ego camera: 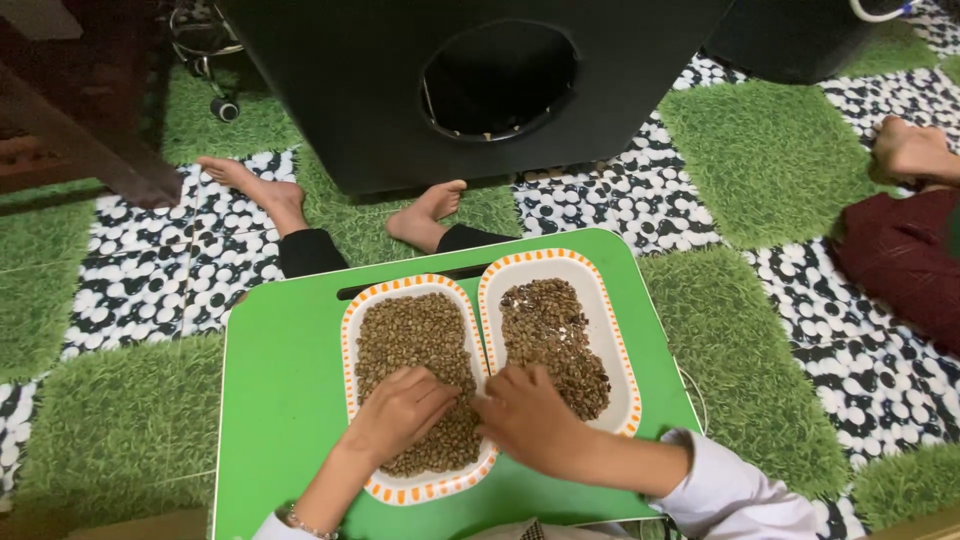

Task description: Sorting through green coffee beans by hand and moving them between two trays on a small table

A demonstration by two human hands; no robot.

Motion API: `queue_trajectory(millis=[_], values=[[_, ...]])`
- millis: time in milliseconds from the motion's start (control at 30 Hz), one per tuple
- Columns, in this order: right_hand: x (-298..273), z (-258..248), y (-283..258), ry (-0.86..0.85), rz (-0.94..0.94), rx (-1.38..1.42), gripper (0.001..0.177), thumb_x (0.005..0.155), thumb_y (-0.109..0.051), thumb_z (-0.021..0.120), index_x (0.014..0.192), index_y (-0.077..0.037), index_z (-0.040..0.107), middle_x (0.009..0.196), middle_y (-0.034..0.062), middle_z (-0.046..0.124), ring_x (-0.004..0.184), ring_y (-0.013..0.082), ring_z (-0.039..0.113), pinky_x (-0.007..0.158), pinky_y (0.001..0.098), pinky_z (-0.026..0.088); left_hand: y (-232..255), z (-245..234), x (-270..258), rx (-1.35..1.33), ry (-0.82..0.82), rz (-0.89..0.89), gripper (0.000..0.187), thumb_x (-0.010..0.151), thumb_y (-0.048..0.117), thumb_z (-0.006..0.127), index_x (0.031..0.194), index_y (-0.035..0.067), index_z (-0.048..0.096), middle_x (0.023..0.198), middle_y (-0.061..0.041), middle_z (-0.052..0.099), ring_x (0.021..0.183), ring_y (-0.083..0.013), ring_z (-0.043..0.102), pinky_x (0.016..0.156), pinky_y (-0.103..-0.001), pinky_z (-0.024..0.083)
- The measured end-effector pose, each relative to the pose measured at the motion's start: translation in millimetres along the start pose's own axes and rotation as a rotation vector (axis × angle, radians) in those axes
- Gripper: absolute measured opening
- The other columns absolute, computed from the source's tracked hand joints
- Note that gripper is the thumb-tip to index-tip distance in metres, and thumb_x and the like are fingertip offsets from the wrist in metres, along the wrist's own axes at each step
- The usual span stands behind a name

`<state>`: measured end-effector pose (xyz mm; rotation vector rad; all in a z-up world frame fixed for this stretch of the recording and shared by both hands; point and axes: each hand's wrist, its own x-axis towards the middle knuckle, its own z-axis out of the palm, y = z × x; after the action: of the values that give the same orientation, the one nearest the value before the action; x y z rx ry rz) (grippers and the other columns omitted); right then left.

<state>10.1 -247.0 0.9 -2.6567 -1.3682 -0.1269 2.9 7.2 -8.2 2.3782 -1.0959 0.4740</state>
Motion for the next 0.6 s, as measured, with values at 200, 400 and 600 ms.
queue_trajectory(millis=[200,400,600], values=[[3.9,7.9,-23.2,0.255,-0.025,-0.119,0.005,0.076,-0.012,0.067,0.079,-0.015,0.064,0.09,0.0125,0.053,0.086,0.0364,0.05,0.071,0.0494,0.04,5.9,-6.8,9.2,0.032,0.046,0.045,0.001,0.097,0.009,0.07,0.098,0.008,0.07,0.08,-0.003,0.062,0.074,-0.0218,0.055,0.063,-0.035,0.043],[4.2,0.0,-23.9,0.347,-0.065,-0.118,0.01,0.078,-0.004,0.062,0.083,-0.011,0.057,0.089,0.0124,0.054,0.087,0.0336,0.049,0.07,0.0468,0.038,2.8,2.6,1.3,0.097,-0.003,0.047,0.01,0.095,0.009,0.071,0.106,0.01,0.071,0.081,-0.003,0.061,0.074,-0.0205,0.054,0.062,-0.035,0.042],[-14.0,-21.4,-4.1,-0.13,0.217,-0.475,0.03,0.079,-0.026,0.076,0.107,-0.017,0.069,0.1,0.0032,0.068,0.097,0.0288,0.057,0.093,0.0557,0.045,3.0,0.6,1.2,0.117,0.003,0.112,0.012,0.09,0.007,0.072,0.102,0.01,0.07,0.08,-0.003,0.058,0.073,-0.0195,0.052,0.062,-0.034,0.042]])
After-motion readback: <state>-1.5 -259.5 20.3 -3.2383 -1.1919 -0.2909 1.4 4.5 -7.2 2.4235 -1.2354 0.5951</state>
